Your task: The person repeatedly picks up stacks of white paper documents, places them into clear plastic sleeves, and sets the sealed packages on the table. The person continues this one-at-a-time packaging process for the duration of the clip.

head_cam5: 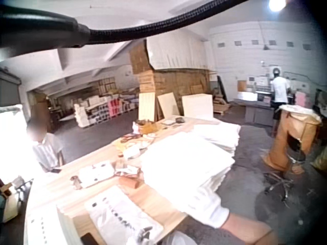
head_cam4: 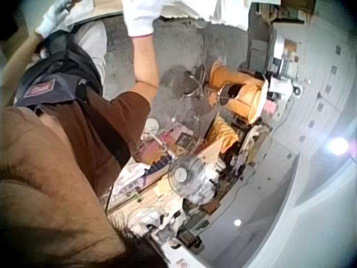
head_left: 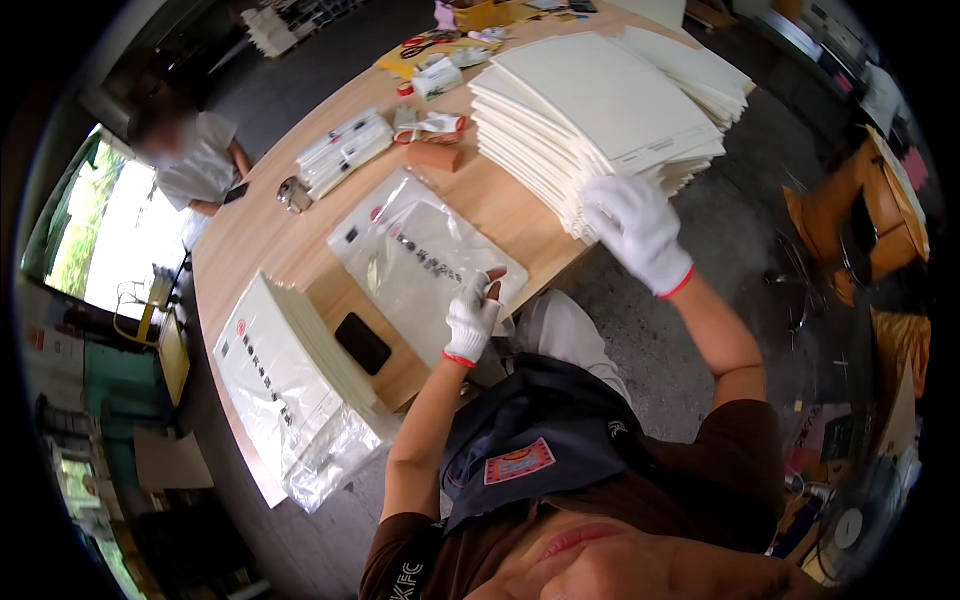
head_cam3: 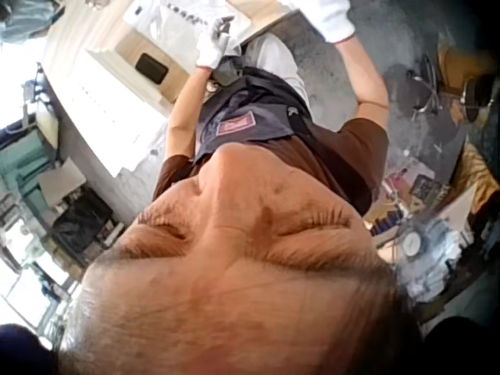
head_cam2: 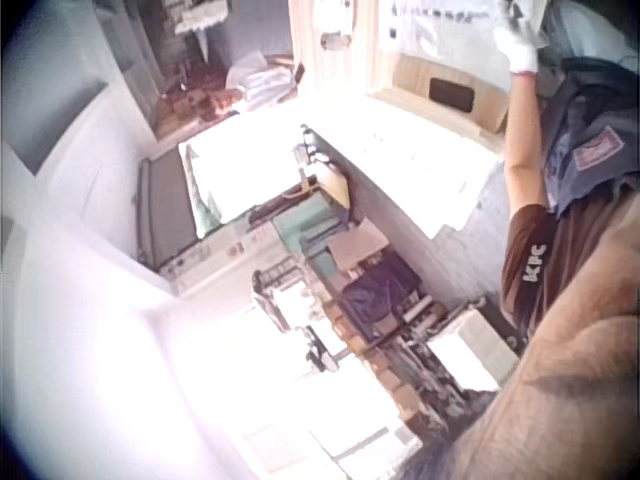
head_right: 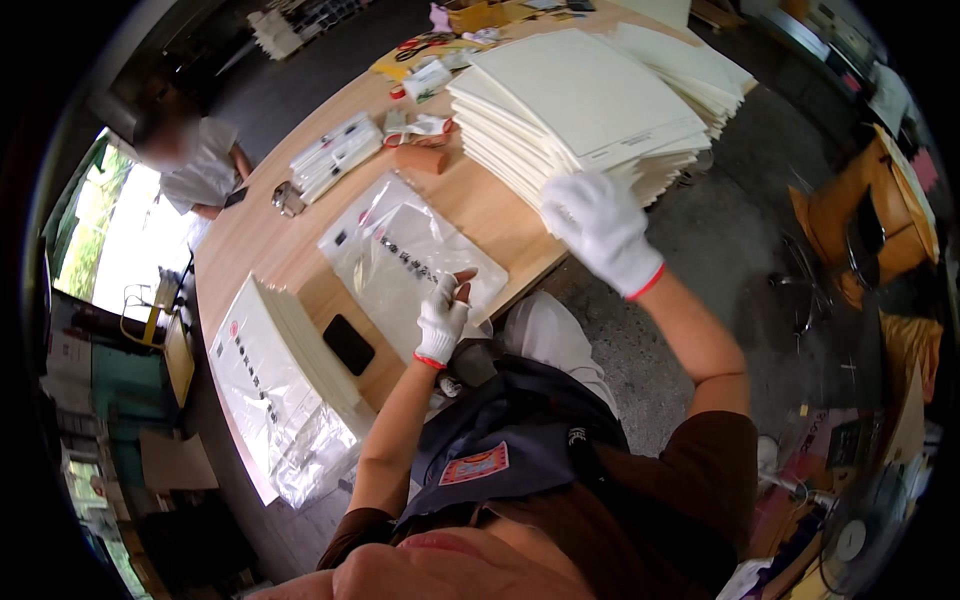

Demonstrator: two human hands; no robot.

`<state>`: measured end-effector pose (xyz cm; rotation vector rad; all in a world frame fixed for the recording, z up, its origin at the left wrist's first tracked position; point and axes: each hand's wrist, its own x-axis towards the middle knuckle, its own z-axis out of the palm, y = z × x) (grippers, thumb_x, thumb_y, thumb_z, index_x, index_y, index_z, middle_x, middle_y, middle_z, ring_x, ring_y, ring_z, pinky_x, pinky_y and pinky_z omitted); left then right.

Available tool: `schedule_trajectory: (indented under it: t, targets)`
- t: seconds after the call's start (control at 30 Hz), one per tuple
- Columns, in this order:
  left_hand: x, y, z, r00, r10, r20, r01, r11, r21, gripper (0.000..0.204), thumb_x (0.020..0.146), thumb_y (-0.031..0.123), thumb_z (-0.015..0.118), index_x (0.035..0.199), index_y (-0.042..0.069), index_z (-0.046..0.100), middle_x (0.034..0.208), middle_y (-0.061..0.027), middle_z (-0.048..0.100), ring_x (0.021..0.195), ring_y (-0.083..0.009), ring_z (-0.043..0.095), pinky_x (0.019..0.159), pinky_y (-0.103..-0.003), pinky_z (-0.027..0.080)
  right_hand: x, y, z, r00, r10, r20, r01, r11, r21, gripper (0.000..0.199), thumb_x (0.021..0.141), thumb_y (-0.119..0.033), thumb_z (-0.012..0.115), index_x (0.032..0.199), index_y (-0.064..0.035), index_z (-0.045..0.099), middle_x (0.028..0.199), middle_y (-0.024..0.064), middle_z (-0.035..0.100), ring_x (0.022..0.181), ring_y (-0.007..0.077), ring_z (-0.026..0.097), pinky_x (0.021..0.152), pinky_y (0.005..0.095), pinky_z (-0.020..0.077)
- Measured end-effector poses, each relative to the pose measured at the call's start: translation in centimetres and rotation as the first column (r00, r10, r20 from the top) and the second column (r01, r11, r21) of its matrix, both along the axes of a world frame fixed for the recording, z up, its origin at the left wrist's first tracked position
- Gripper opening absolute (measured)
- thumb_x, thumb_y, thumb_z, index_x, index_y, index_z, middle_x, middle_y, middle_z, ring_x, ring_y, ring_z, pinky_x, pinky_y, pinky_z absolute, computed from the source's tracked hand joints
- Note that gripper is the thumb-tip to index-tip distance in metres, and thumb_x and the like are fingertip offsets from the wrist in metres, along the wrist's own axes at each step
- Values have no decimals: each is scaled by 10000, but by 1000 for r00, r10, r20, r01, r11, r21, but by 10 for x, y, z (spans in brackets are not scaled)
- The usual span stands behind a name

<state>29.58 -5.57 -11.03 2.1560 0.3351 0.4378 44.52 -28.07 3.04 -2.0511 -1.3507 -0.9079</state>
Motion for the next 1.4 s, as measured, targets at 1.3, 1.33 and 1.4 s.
schedule_trajectory:
  t: [1.3,1.33,1.4]
  targets:
    - [-14,25,40,997,-11,74,59,719,-692,636,874,360,593,1427,141,367,1220,-136,587,677,-155,616,609,-285,521,-37,3,-70,980,-17,-198,-16,987,-163,199,810,-235,681,783,-66,580,675,134,516,578,332,565,491,437,443]
    - [-19,51,70,988,111,104,37,487,-872,500,938,268,490,1413,145,396,1146,-59,635,588,-70,549,559,-228,480,-43,-3,-61,987,17,-160,-53,974,-222,206,800,-244,675,755,-77,562,679,121,512,568,311,568,486,424,457]
    - [-38,103,85,958,145,248,164,431,-887,464,963,260,441,1404,117,410,1154,-61,640,596,-46,532,534,-206,449,-55,2,-51,991,85,-104,-118,916,-383,204,784,-251,659,725,-94,544,708,105,524,565,282,580,489,405,485]
